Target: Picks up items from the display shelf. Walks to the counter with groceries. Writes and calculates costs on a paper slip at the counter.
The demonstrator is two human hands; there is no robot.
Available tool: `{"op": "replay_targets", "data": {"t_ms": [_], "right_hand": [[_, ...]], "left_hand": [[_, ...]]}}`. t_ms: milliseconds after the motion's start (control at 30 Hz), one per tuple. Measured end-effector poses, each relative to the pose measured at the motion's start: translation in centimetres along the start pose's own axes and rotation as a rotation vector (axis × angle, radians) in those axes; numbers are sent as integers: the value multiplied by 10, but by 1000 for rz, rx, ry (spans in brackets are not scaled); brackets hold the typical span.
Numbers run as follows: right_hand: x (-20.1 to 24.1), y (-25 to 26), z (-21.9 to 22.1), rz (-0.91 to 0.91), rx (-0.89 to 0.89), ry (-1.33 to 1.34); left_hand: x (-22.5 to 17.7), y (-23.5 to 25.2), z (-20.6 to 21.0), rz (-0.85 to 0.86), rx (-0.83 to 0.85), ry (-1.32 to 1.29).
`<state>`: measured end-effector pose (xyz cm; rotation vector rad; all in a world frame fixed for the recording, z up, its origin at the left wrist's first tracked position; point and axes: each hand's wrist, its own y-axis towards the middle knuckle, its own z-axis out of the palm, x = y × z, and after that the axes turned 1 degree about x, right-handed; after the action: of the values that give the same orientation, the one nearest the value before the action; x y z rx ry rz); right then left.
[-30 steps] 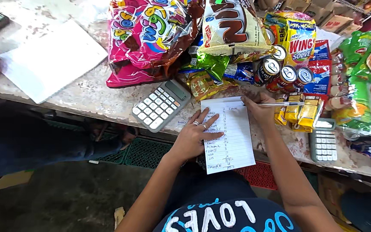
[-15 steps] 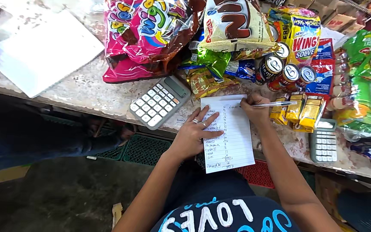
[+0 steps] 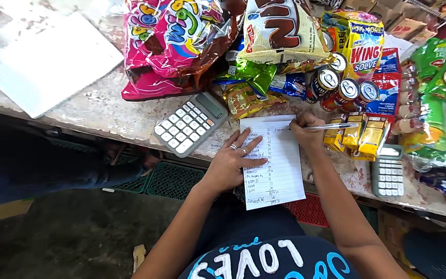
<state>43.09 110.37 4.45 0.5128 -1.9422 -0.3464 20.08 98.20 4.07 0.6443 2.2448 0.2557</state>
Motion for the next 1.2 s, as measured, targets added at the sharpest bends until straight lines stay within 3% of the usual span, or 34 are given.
{"op": "replay_targets", "data": {"t_ms": [867,1200], "right_hand": [[1,0,1,-25,-67,-27],[3,-3,-3,49,-49,40]], "left_hand": [[-3,2,-2,-18,2,4],[-5,3,-2,-16,8,-8]]}}
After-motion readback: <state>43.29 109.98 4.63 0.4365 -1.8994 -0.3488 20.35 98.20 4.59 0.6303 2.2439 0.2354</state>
